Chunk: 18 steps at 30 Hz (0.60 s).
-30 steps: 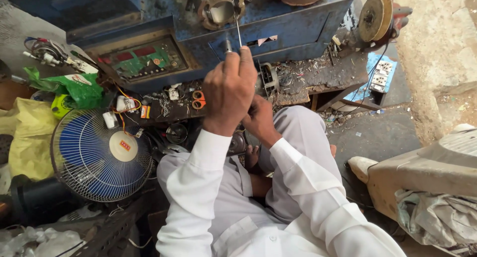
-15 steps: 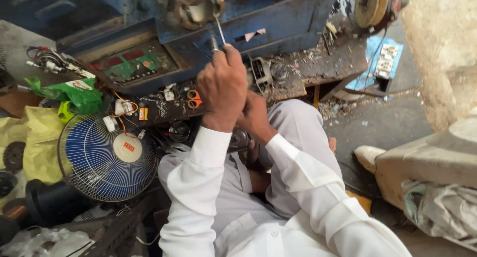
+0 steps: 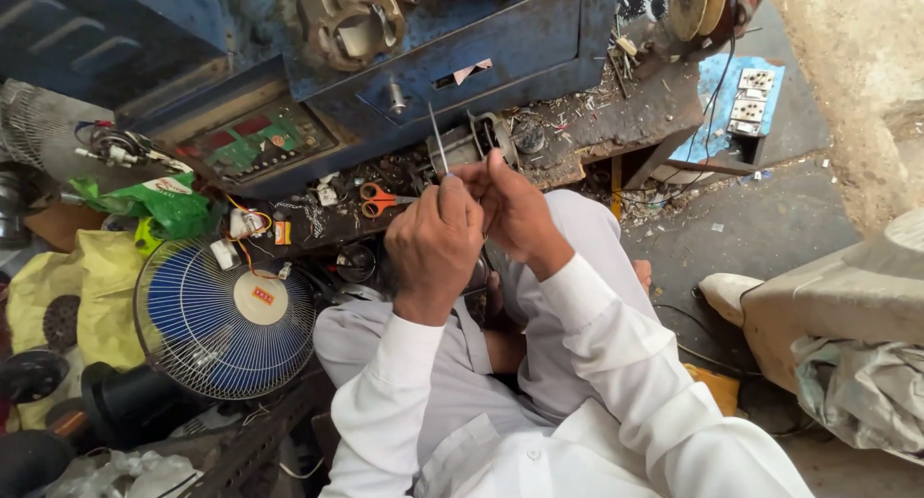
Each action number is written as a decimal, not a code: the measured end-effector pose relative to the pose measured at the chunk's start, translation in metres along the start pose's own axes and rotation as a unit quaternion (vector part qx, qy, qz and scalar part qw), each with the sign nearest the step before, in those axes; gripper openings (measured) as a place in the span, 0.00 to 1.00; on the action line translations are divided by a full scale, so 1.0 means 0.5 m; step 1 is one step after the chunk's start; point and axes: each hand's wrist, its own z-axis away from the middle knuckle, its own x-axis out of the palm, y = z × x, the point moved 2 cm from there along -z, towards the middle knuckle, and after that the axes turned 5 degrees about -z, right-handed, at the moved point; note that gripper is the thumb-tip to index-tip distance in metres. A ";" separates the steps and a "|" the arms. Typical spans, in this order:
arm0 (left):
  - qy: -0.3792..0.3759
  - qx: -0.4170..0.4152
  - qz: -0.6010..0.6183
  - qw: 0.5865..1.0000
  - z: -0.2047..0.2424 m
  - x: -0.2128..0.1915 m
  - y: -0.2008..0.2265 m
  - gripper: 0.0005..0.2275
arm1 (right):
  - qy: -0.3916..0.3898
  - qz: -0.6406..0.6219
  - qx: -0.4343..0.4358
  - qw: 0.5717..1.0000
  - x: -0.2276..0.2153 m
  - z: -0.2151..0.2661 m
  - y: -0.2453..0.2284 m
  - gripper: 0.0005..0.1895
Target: The person sits on the floor at a cluttered workbench handling small electric motor parts. They pick up a motor housing, use a screwdriver on it, and fit small components together by hand while sorting parts on the bench.
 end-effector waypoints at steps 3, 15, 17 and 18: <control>-0.073 0.019 0.023 0.997 0.012 0.016 -0.018 0.07 | -0.075 -0.092 0.140 0.983 0.026 0.018 -0.031 0.20; 0.127 -0.047 0.405 0.904 -0.197 0.153 -0.375 0.23 | -0.023 0.208 -0.080 0.975 0.106 0.008 -0.082 0.20; 0.110 -0.059 0.469 0.875 -0.189 0.273 -0.424 0.22 | -0.002 0.454 -0.337 0.825 0.150 0.003 -0.112 0.19; 0.110 -0.058 0.473 0.872 -0.194 0.282 -0.416 0.22 | 0.001 0.458 -0.338 0.822 0.160 -0.011 -0.118 0.19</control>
